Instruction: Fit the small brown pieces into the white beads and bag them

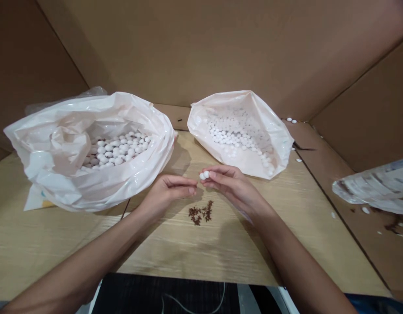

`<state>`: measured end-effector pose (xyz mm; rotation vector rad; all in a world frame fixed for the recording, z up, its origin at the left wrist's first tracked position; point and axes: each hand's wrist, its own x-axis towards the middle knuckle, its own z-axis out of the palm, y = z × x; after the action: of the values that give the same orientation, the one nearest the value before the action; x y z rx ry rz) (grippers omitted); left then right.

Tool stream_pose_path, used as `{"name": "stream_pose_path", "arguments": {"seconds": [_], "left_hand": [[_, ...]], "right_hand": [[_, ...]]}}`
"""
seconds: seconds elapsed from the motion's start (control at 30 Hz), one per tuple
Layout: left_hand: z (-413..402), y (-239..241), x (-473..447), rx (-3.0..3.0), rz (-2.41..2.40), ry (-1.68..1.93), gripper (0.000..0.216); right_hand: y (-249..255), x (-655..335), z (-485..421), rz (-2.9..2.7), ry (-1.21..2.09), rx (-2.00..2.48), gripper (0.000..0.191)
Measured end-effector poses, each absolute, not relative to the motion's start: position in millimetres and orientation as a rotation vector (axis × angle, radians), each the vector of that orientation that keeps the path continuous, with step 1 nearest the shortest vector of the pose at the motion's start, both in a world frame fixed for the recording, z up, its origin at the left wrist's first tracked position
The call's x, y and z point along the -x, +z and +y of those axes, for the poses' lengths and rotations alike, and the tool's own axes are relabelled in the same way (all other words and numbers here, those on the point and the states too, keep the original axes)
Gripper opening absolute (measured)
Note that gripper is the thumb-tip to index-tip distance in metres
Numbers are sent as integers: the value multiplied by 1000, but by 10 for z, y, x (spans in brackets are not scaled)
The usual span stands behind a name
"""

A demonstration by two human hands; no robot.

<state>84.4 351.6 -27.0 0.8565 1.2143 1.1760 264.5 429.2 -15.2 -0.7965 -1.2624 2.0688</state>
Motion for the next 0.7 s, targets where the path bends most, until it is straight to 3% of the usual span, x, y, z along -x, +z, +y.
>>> {"name": "stream_pose_path", "arguments": {"seconds": [0.7], "left_hand": [[3499, -173, -876, -1126, 1339, 1187, 13]], "right_hand": [[-174, -2623, 4251, -1322, 2091, 755, 13]]}}
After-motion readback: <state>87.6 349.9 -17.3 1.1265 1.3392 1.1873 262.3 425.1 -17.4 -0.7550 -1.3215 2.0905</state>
